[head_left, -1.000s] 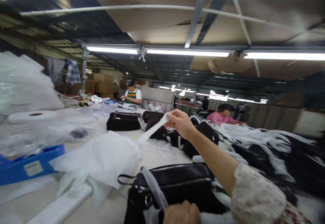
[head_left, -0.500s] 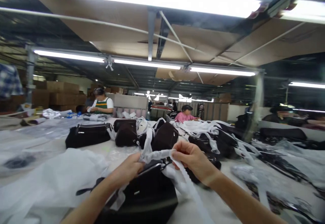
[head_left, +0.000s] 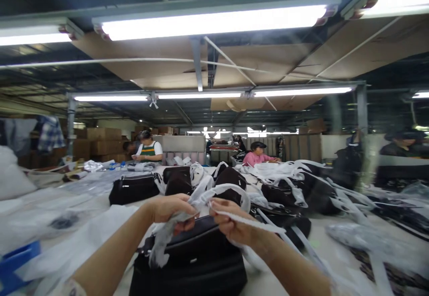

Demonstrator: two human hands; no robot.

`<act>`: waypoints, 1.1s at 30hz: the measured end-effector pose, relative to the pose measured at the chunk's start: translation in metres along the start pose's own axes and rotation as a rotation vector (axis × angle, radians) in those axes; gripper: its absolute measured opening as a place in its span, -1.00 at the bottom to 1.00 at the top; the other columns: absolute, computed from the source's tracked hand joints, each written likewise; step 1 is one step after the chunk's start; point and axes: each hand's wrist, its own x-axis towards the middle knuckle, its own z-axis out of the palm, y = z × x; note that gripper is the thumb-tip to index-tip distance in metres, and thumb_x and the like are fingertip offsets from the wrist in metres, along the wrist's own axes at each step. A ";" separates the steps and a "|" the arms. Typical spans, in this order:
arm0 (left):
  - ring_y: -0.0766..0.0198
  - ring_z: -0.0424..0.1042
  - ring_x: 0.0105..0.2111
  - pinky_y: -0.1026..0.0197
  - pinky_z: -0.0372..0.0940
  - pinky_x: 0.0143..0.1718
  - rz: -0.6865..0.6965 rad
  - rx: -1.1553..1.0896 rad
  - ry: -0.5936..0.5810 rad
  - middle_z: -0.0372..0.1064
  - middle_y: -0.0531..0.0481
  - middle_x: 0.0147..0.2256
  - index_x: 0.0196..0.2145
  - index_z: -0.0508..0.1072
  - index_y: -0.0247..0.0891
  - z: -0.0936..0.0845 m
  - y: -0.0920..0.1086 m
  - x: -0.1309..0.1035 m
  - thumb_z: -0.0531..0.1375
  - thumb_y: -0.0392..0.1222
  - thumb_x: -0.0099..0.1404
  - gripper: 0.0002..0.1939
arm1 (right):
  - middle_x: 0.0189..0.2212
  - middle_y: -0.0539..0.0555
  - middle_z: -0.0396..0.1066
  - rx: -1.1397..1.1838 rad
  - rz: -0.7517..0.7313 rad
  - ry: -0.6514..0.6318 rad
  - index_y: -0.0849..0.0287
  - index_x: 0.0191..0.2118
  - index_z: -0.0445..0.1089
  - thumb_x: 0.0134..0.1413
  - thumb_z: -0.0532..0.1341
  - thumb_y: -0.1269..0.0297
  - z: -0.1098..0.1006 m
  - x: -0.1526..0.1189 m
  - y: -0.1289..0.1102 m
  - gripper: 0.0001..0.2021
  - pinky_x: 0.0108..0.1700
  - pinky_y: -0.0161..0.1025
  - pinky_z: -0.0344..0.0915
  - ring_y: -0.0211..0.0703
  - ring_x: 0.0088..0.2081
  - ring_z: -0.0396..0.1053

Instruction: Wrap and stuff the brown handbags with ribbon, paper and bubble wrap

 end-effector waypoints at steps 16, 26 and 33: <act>0.23 0.41 -0.45 0.21 0.27 -0.41 0.191 -0.052 0.191 0.40 -0.02 -0.42 -0.32 0.38 -0.29 -0.013 0.047 0.006 0.39 0.21 -0.10 -0.43 | -0.60 -0.12 0.26 -0.152 -0.108 -0.099 0.29 -0.39 0.39 -0.12 0.45 0.38 0.023 0.045 -0.056 -0.76 -0.72 -0.62 0.06 -0.54 -0.68 0.16; 0.50 -0.08 -0.71 0.39 -0.11 -0.71 0.103 0.035 0.315 0.06 0.23 -0.67 -0.48 0.20 -0.20 -0.003 0.053 0.006 0.32 -0.02 -0.08 -0.63 | -0.66 -0.14 0.28 -0.364 -0.103 0.165 0.22 -0.08 0.35 -0.20 0.41 0.45 0.002 0.036 -0.029 -0.53 -0.70 -0.51 0.07 -0.37 -0.66 0.24; 0.46 -0.03 -0.74 0.36 -0.11 -0.77 0.070 0.249 0.468 0.09 0.20 -0.70 -0.53 0.32 -0.25 0.006 0.059 -0.001 0.34 -0.11 -0.11 -0.72 | -0.56 -0.05 0.35 -0.408 -0.338 0.283 0.24 -0.32 0.40 -0.29 0.41 0.15 0.021 0.060 -0.012 -0.63 -0.67 -0.45 -0.02 -0.35 -0.57 0.24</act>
